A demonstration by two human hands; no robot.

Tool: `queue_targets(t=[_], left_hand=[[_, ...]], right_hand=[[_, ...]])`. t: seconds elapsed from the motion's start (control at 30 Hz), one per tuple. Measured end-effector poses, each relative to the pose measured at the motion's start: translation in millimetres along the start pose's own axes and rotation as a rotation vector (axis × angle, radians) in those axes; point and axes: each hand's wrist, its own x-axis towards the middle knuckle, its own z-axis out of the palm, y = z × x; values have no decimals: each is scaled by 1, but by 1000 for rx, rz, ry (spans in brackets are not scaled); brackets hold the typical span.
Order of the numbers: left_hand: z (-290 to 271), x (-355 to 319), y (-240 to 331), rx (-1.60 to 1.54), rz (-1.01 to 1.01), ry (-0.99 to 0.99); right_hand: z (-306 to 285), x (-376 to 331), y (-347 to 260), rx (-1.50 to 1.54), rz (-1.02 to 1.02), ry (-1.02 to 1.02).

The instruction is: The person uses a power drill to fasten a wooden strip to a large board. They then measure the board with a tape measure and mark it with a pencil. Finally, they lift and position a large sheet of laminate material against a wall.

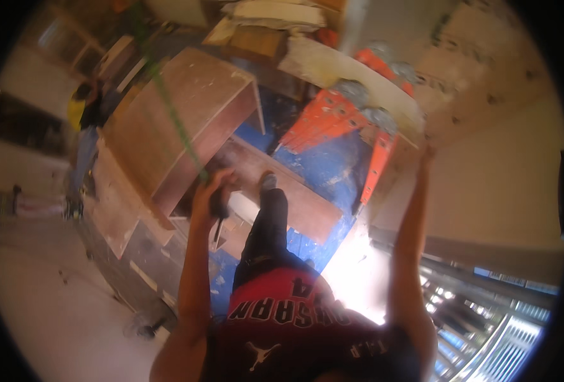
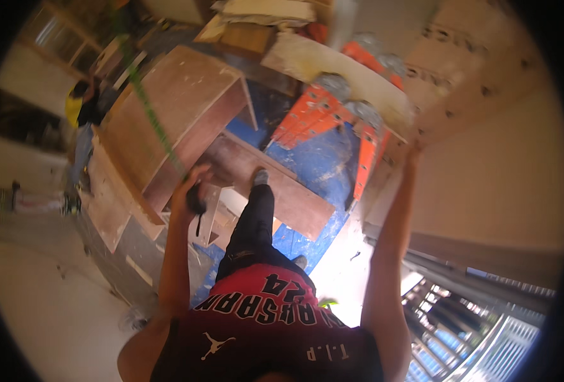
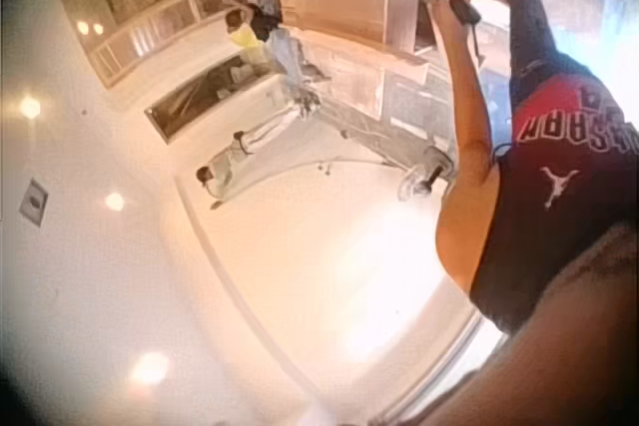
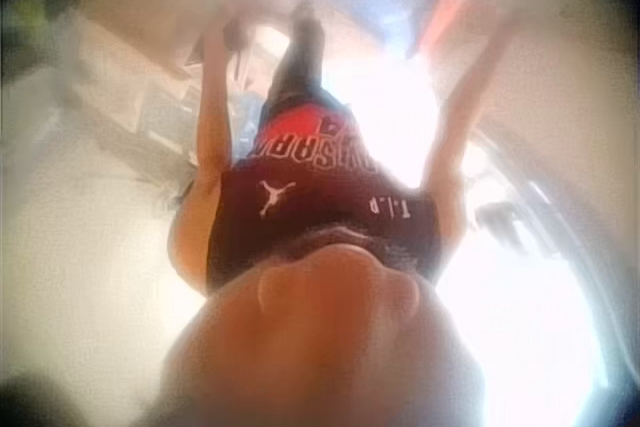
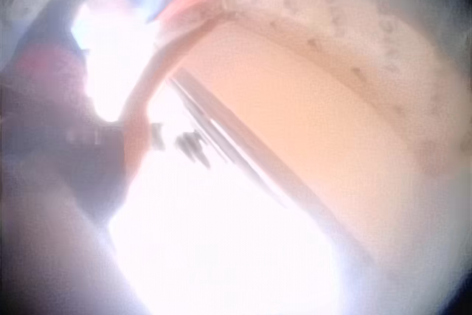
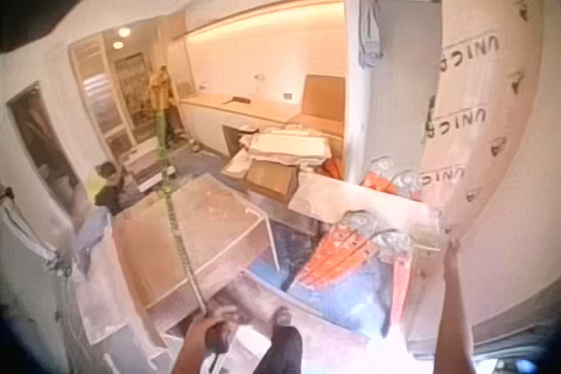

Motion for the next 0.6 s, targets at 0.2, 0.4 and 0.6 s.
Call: queue_targets(t=[0.2, 0.4, 0.6], left_hand=[[14, 256, 74, 294, 164, -50], [33, 422, 43, 374, 22, 136], [78, 449, 38, 103, -154, -9]], right_hand=[[146, -67, -85, -236, 149, -428], [150, -81, -137, -574, 43, -549], [96, -31, -80, -40, 331, -414]])
